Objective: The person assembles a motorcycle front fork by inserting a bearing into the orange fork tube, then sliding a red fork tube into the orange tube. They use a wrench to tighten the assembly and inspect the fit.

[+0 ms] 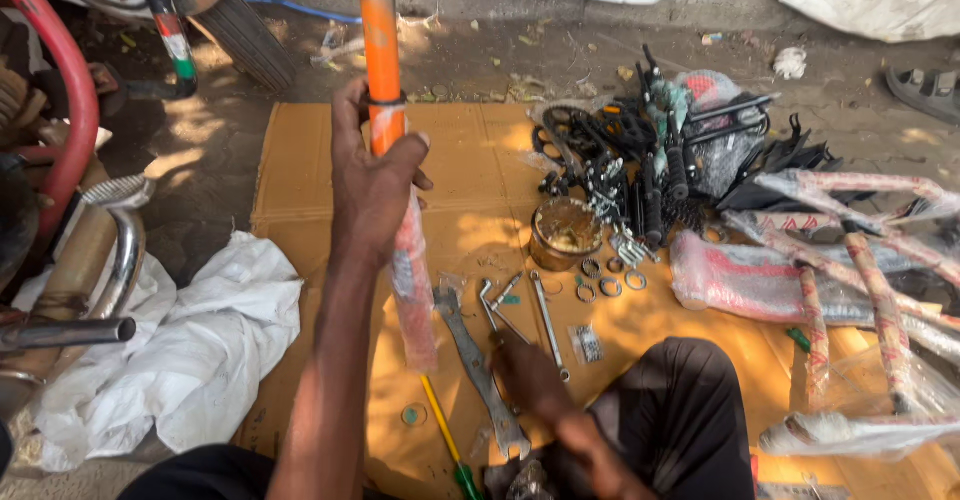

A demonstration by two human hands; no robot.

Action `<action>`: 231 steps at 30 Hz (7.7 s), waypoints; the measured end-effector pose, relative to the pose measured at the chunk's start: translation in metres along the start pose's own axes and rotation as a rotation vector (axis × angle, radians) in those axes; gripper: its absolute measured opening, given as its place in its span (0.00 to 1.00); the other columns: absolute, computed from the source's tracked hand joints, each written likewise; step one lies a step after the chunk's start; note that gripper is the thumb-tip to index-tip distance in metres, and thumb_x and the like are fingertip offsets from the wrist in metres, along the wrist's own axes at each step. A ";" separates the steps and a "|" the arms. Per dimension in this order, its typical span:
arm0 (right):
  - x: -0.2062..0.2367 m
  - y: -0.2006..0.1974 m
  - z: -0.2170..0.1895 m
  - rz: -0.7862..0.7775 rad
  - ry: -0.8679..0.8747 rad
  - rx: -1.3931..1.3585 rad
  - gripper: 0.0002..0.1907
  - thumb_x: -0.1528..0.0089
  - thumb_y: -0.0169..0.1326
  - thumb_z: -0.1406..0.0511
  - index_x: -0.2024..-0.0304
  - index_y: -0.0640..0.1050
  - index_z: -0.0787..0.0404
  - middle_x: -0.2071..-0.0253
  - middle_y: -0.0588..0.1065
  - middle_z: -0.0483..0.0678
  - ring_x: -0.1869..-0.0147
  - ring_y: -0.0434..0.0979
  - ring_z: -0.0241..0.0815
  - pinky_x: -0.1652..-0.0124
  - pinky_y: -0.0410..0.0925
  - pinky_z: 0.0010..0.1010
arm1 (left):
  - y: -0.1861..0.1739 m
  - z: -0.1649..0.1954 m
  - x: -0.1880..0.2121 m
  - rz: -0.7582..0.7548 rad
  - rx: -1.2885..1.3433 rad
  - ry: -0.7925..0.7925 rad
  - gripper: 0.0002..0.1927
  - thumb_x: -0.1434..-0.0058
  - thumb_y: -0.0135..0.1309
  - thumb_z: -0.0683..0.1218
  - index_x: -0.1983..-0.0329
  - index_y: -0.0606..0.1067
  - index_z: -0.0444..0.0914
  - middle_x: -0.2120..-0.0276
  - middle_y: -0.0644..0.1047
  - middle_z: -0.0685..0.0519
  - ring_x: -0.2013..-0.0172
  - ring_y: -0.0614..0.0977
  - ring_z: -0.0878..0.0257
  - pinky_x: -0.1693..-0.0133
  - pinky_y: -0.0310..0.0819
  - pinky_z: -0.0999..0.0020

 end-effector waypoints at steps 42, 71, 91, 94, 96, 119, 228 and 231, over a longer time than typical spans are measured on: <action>-0.058 -0.282 -0.238 0.310 -0.354 0.361 0.13 0.32 0.52 0.57 0.61 0.72 0.60 0.84 0.68 0.51 0.80 0.67 0.48 0.76 0.58 0.42 | 0.025 0.026 0.005 -0.191 -0.181 -0.259 0.40 0.53 0.53 0.41 0.32 0.63 0.46 0.54 0.75 0.52 0.73 0.80 0.65 0.74 0.80 0.65; 0.012 -0.158 -0.180 0.398 0.193 -1.040 0.18 0.44 0.64 0.70 0.55 0.71 0.60 0.63 0.84 0.36 0.82 0.64 0.31 0.82 0.59 0.26 | 0.042 0.032 0.037 0.210 -0.353 0.094 0.26 0.46 0.57 0.45 0.42 0.69 0.42 0.50 0.71 0.50 0.49 0.76 0.55 0.46 0.69 0.54; 0.013 -0.179 -0.106 0.468 0.275 -0.807 0.12 0.38 0.58 0.62 0.53 0.75 0.57 0.77 0.76 0.43 0.85 0.65 0.37 0.83 0.59 0.32 | 0.060 0.051 0.033 -0.232 -0.814 0.130 0.23 0.45 0.62 0.61 0.55 0.75 0.41 0.61 0.78 0.48 0.57 0.80 0.51 0.55 0.71 0.51; 0.020 -0.209 -0.123 0.403 -0.027 -0.871 0.13 0.32 0.48 0.59 0.53 0.77 0.58 0.77 0.71 0.42 0.82 0.64 0.29 0.81 0.60 0.25 | 0.063 0.038 0.030 -0.294 -0.410 -0.024 0.31 0.48 0.64 0.57 0.42 0.71 0.44 0.55 0.83 0.49 0.51 0.84 0.54 0.49 0.75 0.56; 0.018 -0.234 -0.130 0.373 -0.010 -0.698 0.11 0.34 0.52 0.60 0.56 0.79 0.58 0.78 0.71 0.43 0.81 0.65 0.30 0.81 0.61 0.27 | 0.065 0.031 0.029 -0.320 -0.314 -0.102 0.36 0.48 0.65 0.55 0.35 0.69 0.46 0.50 0.82 0.50 0.47 0.82 0.57 0.46 0.75 0.59; -0.017 -0.331 -0.204 0.377 -0.449 0.160 0.16 0.30 0.47 0.56 0.67 0.72 0.59 0.86 0.63 0.46 0.84 0.63 0.38 0.81 0.56 0.36 | 0.063 0.020 0.040 -0.319 -0.250 -0.252 0.37 0.50 0.63 0.47 0.34 0.70 0.49 0.53 0.84 0.50 0.51 0.84 0.57 0.47 0.77 0.60; -0.035 -0.271 -0.235 0.418 -0.377 -0.207 0.14 0.32 0.52 0.57 0.61 0.77 0.61 0.83 0.71 0.41 0.81 0.68 0.30 0.80 0.62 0.28 | 0.000 0.028 0.008 -0.349 0.015 -0.012 0.24 0.47 0.53 0.46 0.45 0.70 0.38 0.51 0.72 0.55 0.53 0.72 0.65 0.48 0.68 0.66; -0.048 -0.280 -0.236 0.455 -0.430 -0.351 0.13 0.30 0.51 0.58 0.61 0.75 0.62 0.80 0.70 0.40 0.78 0.67 0.31 0.79 0.61 0.31 | -0.004 0.032 0.012 -0.372 0.009 -0.009 0.23 0.48 0.52 0.45 0.47 0.70 0.39 0.53 0.72 0.55 0.54 0.72 0.67 0.50 0.67 0.67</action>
Point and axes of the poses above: each hand's wrist, its own x-axis away from the middle knuckle, its own y-axis out of the palm, z = x × y, the point moved 7 cm from there along -x, towards the middle knuckle
